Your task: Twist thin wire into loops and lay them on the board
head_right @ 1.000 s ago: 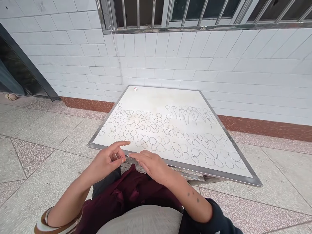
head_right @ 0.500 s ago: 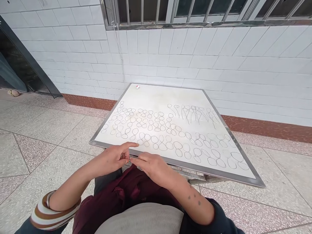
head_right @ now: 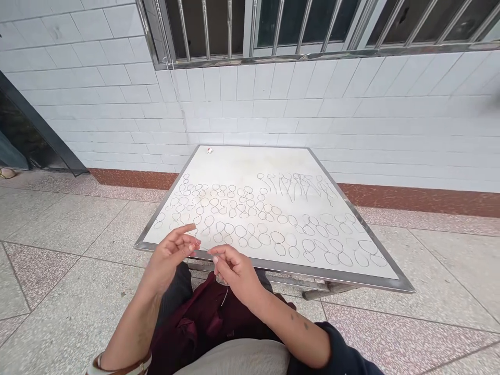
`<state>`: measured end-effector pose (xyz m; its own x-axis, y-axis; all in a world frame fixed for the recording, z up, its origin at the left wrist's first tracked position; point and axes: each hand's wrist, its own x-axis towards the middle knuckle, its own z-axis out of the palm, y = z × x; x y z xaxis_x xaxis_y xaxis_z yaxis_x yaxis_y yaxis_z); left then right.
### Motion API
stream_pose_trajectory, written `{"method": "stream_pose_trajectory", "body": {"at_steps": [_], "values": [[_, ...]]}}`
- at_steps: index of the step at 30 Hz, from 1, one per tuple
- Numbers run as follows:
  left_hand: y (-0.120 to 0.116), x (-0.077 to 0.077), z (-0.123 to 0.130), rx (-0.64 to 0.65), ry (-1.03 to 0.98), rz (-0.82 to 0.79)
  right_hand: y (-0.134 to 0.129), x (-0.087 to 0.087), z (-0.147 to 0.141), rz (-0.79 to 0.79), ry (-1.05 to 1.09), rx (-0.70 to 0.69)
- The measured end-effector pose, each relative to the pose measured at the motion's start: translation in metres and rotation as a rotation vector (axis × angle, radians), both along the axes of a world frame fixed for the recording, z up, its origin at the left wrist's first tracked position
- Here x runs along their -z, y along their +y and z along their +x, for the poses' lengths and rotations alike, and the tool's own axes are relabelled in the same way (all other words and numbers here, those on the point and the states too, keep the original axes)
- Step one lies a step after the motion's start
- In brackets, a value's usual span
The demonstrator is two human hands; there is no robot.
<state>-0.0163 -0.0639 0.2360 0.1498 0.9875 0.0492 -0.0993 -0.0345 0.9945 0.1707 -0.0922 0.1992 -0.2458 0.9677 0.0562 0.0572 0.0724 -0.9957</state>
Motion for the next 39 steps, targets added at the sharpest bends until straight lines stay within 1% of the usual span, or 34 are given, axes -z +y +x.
{"method": "stream_pose_trajectory", "body": {"at_steps": [2, 5, 9, 12, 16, 18, 23, 26, 29, 32, 35, 39], "values": [[-0.008, 0.01, 0.012, -0.002, -0.11, -0.048, 0.001, -0.001, 0.001, -0.008, 0.013, -0.01], [-0.017, 0.014, 0.027, -0.059, -0.182, -0.071, 0.001, 0.0, 0.002, 0.03, -0.021, 0.012], [-0.022, 0.013, 0.036, -0.163, -0.18, -0.06, 0.002, 0.002, 0.004, 0.091, -0.066, 0.028], [-0.025, 0.013, 0.042, -0.221, -0.18, -0.034, 0.002, 0.003, 0.004, 0.171, -0.115, 0.055], [-0.029, 0.013, 0.05, -0.274, -0.152, 0.011, 0.001, 0.004, 0.004, 0.31, -0.195, 0.098], [-0.031, 0.012, 0.053, -0.287, -0.138, 0.025, 0.001, 0.004, 0.004, 0.351, -0.227, 0.105], [-0.034, 0.009, 0.056, -0.301, -0.066, 0.036, 0.002, 0.001, 0.004, 0.38, -0.258, 0.112], [-0.036, 0.006, 0.058, -0.345, -0.002, 0.042, 0.001, 0.0, 0.004, 0.387, -0.254, 0.12], [-0.037, 0.002, 0.059, -0.384, 0.054, 0.055, 0.001, 0.002, 0.003, 0.385, -0.254, 0.092], [-0.036, 0.001, 0.056, -0.413, 0.061, 0.071, 0.0, 0.007, 0.002, 0.353, -0.249, 0.021], [-0.035, 0.001, 0.049, -0.415, 0.063, 0.09, -0.002, 0.017, 0.003, 0.315, -0.217, -0.051], [-0.035, 0.0, 0.04, -0.383, 0.074, 0.092, -0.004, 0.026, 0.007, 0.352, -0.23, -0.08]]}}
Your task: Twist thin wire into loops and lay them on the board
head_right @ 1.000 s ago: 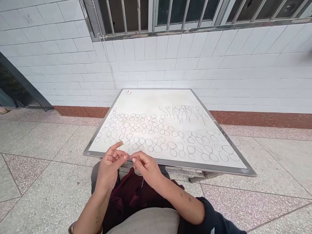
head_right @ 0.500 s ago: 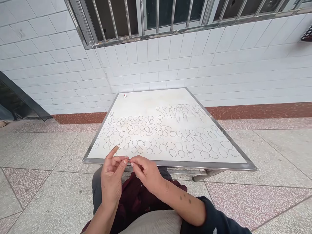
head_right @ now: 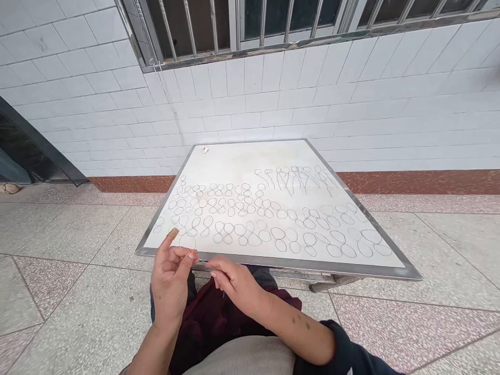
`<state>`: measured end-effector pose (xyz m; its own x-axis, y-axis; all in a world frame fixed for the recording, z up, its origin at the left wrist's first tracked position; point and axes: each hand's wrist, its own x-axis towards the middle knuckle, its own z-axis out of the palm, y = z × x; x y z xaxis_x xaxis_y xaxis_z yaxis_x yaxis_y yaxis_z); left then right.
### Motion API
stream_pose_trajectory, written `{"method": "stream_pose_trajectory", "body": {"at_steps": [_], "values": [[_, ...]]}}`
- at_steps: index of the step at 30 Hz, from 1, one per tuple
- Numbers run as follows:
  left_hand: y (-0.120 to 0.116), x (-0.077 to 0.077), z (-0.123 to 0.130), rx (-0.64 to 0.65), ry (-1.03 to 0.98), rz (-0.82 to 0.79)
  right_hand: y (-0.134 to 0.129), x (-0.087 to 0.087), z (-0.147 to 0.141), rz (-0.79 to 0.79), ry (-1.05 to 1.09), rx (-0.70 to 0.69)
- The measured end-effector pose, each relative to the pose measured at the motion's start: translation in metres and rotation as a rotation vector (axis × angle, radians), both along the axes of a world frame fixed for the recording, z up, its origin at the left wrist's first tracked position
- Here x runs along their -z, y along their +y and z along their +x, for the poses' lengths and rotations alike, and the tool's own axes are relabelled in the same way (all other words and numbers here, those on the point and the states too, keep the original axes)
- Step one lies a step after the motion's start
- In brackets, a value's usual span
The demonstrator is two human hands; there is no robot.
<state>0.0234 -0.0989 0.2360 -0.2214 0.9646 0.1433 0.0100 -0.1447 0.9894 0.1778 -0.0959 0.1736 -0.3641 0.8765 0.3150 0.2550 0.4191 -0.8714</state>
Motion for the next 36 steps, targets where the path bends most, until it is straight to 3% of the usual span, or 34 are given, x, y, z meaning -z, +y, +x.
{"method": "stream_pose_trajectory", "body": {"at_steps": [6, 9, 13, 16, 21, 27, 36], "values": [[-0.001, -0.006, -0.01, -0.063, -0.003, 0.034, -0.002, -0.002, 0.002, 0.22, -0.126, -0.009], [-0.001, -0.006, -0.013, -0.045, -0.031, 0.038, -0.004, 0.0, 0.003, 0.321, -0.173, -0.077], [-0.003, -0.005, -0.016, 0.026, -0.019, 0.01, 0.002, -0.01, 0.005, 0.169, -0.114, -0.065], [-0.007, -0.005, -0.015, 0.091, 0.028, -0.027, 0.009, -0.03, 0.001, -0.071, 0.087, 0.046], [-0.012, -0.006, -0.011, 0.19, 0.17, -0.068, 0.018, -0.054, -0.01, -0.303, 0.341, 0.029], [-0.014, -0.004, -0.009, 0.241, 0.241, -0.067, 0.018, -0.049, -0.012, -0.408, 0.431, 0.014], [-0.012, 0.004, -0.007, 0.311, -0.065, -0.082, 0.017, -0.045, -0.007, -0.306, 0.319, -0.037]]}}
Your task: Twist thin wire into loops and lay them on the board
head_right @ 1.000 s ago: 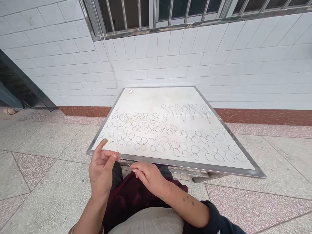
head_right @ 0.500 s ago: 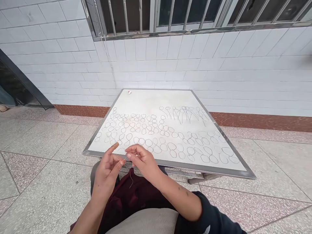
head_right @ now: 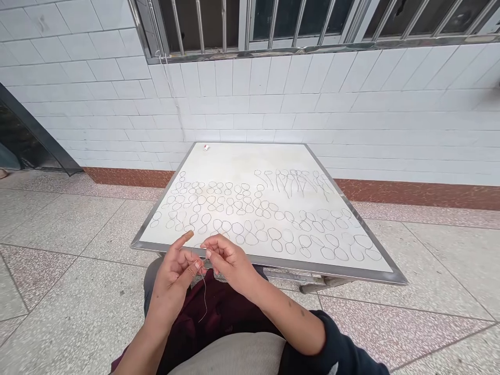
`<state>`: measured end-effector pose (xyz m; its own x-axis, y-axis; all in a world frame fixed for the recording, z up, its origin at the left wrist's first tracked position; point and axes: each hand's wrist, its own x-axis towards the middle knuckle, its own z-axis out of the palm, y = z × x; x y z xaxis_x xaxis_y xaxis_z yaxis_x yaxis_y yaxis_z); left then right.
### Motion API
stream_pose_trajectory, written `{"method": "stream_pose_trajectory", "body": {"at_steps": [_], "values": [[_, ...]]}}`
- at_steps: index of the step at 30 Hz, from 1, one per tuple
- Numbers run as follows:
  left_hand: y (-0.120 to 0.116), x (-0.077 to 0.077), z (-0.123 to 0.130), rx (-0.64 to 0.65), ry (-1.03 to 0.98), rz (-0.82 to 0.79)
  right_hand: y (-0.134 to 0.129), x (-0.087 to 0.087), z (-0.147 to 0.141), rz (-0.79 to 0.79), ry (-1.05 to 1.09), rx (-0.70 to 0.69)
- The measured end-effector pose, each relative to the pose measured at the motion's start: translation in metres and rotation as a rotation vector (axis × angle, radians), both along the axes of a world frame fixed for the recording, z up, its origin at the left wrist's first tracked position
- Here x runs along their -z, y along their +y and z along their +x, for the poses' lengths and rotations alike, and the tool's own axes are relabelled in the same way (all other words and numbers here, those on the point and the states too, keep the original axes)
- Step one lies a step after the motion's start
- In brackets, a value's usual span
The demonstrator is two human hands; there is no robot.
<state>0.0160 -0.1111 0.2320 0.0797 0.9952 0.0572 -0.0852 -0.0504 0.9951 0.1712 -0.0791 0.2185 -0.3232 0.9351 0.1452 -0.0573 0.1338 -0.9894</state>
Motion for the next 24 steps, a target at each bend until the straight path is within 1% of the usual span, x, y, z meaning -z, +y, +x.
{"method": "stream_pose_trajectory", "body": {"at_steps": [4, 7, 12, 16, 18, 21, 24], "values": [[0.0002, 0.0003, -0.001, 0.02, 0.012, -0.003, -0.0015, 0.0025, 0.0009, 0.036, -0.037, 0.007], [-0.0002, 0.0006, 0.0009, 0.017, 0.044, 0.017, -0.0024, 0.0021, 0.0002, 0.028, -0.036, 0.019], [-0.0009, 0.0008, 0.0037, -0.009, 0.017, 0.019, -0.0051, 0.0009, -0.0008, 0.044, -0.077, 0.027], [-0.001, 0.0016, 0.0029, -0.016, 0.01, 0.0, -0.008, 0.0033, -0.0016, 0.151, -0.121, 0.049], [-0.0012, 0.0017, 0.002, -0.022, 0.022, 0.001, -0.0089, 0.0038, -0.0016, 0.177, -0.149, 0.056], [-0.0016, 0.0011, 0.0006, -0.019, 0.076, 0.018, -0.007, 0.0009, -0.0001, 0.191, -0.205, 0.05], [-0.0018, 0.0005, -0.0003, 0.0, 0.125, 0.039, 0.0002, -0.0042, 0.0028, 0.279, -0.279, 0.016]]}}
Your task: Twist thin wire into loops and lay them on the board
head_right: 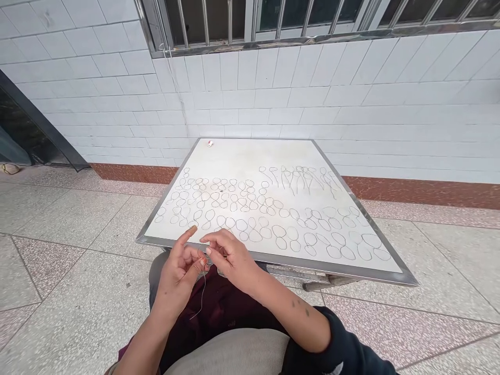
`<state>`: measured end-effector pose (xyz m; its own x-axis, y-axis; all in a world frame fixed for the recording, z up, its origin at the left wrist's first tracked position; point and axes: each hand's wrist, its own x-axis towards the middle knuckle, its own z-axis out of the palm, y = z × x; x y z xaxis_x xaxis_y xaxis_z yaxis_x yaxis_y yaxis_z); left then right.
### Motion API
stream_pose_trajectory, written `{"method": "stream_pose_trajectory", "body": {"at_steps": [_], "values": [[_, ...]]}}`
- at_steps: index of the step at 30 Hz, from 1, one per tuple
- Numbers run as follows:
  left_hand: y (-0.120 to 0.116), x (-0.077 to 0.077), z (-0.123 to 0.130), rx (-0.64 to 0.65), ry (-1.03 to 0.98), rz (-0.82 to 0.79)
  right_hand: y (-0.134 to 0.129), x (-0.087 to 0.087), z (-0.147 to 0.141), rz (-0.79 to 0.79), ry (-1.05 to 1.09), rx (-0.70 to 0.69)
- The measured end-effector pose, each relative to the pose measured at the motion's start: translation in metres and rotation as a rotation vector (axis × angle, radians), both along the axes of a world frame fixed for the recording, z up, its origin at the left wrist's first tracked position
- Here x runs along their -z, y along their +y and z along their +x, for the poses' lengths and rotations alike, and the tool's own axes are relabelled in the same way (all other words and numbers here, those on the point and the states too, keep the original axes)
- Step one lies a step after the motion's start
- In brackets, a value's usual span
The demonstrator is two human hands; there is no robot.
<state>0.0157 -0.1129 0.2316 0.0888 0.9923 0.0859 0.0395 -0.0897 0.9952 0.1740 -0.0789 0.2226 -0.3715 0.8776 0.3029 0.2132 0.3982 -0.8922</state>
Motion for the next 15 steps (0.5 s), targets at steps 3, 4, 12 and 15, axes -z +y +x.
{"method": "stream_pose_trajectory", "body": {"at_steps": [3, 4, 12, 15], "values": [[-0.001, 0.001, 0.0, 0.003, 0.016, -0.008, 0.008, -0.002, 0.001, 0.077, -0.041, -0.03], [-0.001, 0.002, 0.001, 0.001, 0.014, -0.016, 0.01, -0.001, 0.001, 0.093, -0.041, -0.023], [-0.002, 0.006, 0.004, -0.087, 0.031, -0.011, 0.008, 0.005, -0.01, 0.114, -0.008, 0.112], [0.0, 0.003, 0.004, -0.099, -0.038, -0.027, 0.006, 0.007, -0.01, 0.017, 0.076, 0.126]]}}
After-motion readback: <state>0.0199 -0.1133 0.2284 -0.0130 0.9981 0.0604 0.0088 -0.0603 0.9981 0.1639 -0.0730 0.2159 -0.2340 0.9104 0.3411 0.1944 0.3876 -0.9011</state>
